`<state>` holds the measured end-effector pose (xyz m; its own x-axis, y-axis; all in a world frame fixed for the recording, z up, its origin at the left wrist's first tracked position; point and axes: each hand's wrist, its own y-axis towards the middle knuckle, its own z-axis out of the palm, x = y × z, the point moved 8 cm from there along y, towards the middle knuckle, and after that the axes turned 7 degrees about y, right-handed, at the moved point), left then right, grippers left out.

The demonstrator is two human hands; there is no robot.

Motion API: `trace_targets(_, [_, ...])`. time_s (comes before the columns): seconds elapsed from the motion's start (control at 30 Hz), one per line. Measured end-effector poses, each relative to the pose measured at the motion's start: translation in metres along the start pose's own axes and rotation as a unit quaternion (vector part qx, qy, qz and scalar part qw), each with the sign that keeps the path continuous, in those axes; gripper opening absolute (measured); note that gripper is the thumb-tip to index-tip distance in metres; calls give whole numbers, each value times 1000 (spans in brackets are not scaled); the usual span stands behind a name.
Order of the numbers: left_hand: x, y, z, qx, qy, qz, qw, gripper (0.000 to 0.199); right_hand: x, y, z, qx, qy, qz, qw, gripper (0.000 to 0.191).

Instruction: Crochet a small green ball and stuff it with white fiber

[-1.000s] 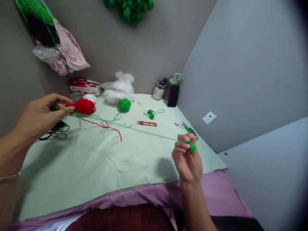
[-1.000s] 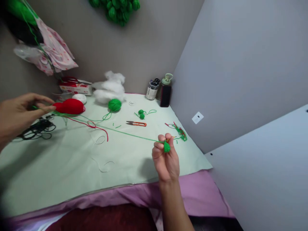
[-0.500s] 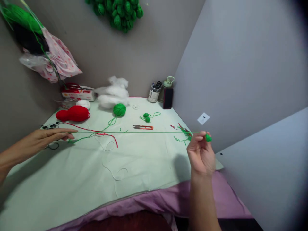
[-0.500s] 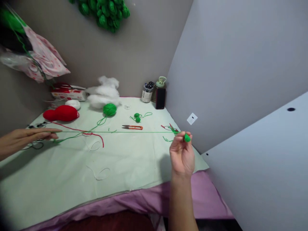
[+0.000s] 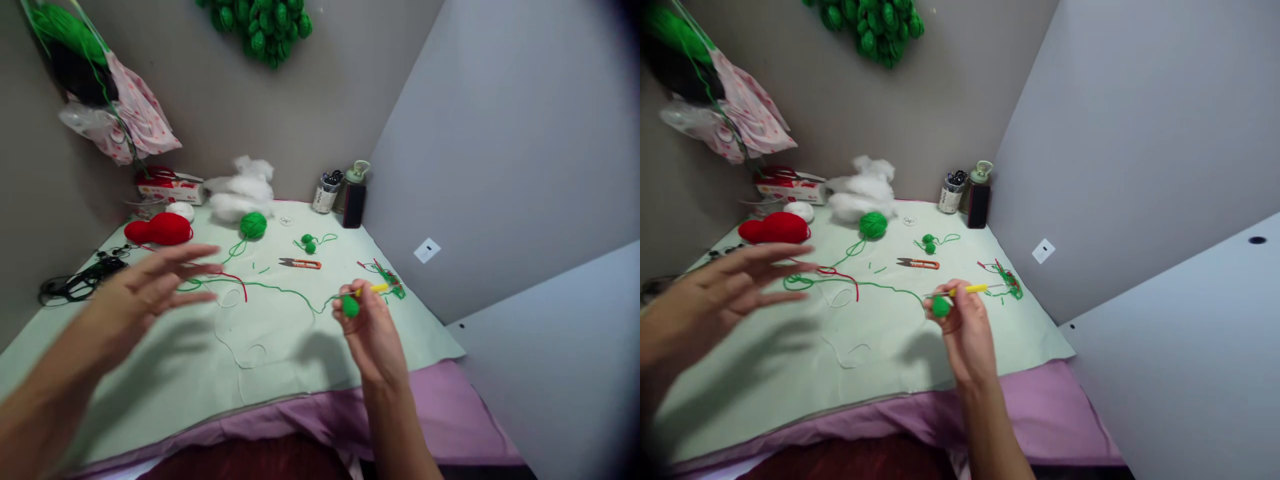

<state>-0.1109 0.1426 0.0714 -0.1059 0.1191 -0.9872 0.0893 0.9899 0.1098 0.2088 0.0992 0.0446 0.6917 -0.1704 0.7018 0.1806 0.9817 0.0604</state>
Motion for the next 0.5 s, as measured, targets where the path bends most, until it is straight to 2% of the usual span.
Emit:
trace_targets(0.03, [-1,-14,37,71,-80,-18,994,53,-11,-7,17,25,-13,9,1000,25])
trace_targets(0.1, [-3,-37,90,135,-170,-58,974,62,-31,-22,46,82,-31,33,996,27])
trace_targets(0.17, [-6,-48,115,133,-243,-78,958,62,-48,-37,66,126,-38,50,990,29])
trace_targets(0.2, [-9,-48,117,107,-281,-73,951,60,-55,-43,72,138,-49,59,987,30])
trace_targets(0.27, [-17,-45,106,38,-353,-48,934,44,-67,-54,82,175,-62,73,980,30])
trace_targets(0.3, [-22,-43,96,5,-373,-22,928,44,-70,-58,86,194,-62,78,976,30])
trace_targets(0.33, [-26,-41,86,-17,-370,8,929,52,-71,-60,90,209,-62,74,973,28])
trace_targets(0.4, [-36,-43,70,-41,-267,96,958,70,-66,-61,94,219,-61,41,973,23])
trace_targets(0.47, [-44,-51,66,-49,-84,195,976,71,-57,-57,93,200,-69,-7,977,21])
trace_targets(0.5, [-44,-57,67,-57,-6,236,970,66,-53,-55,91,187,-75,-25,979,21])
